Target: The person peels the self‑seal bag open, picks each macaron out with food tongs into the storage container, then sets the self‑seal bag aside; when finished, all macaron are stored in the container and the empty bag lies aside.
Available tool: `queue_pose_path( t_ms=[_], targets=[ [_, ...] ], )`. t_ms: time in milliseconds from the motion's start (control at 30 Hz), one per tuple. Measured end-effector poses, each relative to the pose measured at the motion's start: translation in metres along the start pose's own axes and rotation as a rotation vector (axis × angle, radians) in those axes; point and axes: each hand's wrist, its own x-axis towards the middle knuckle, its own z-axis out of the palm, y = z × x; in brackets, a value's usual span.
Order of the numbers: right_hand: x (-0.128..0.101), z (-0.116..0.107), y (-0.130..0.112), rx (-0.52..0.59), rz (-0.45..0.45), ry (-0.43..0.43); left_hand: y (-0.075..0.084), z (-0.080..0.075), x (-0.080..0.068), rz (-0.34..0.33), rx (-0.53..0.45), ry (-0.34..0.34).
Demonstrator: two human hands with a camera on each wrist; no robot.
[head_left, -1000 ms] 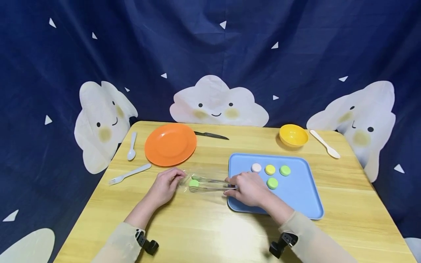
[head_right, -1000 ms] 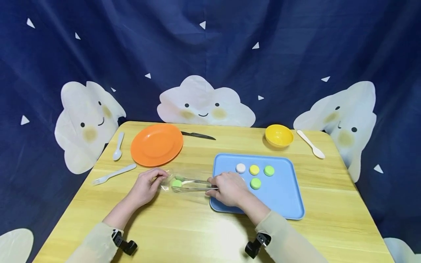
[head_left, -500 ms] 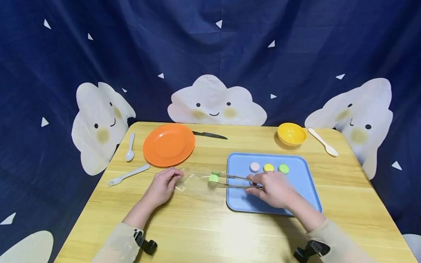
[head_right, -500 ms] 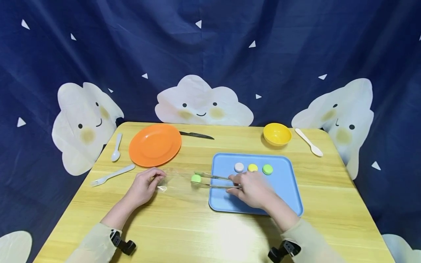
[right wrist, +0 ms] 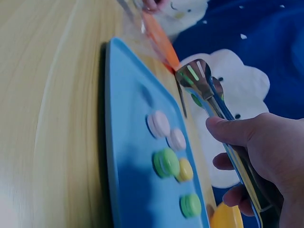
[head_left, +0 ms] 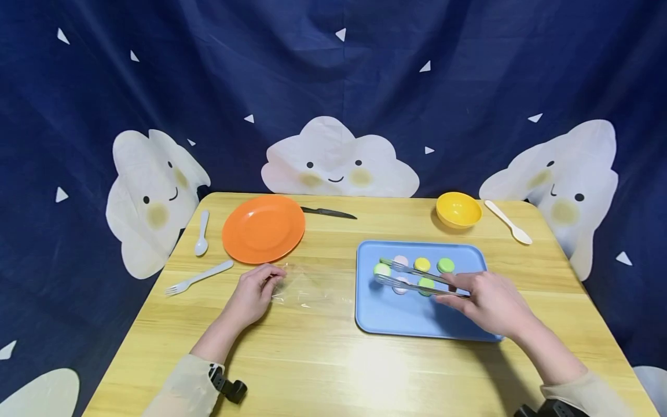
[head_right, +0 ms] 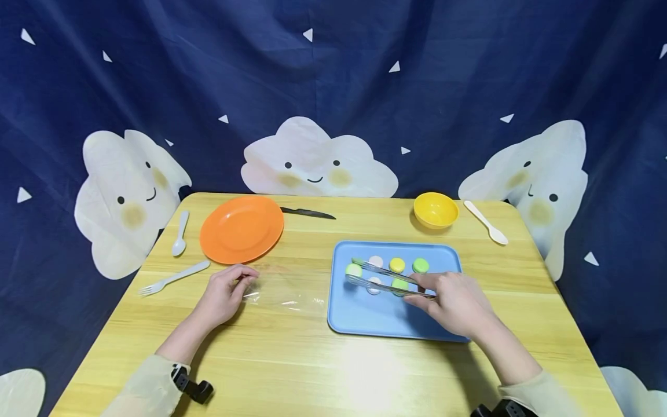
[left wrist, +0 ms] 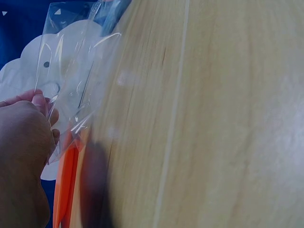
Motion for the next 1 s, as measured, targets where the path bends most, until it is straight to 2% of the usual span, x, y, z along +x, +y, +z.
queue_pose_path(
  t_ms=[500,1000],
  targets=[
    [-0.058,-0.030,0.039,-0.091,0.108,0.079,-0.001,-0.001,-0.001,-0.019,0.034,0.032],
    [-0.097,-0.038,0.069,-0.147,0.214,0.023,-0.002,-0.001,0.000,-0.016,0.063,0.056]
  ],
)
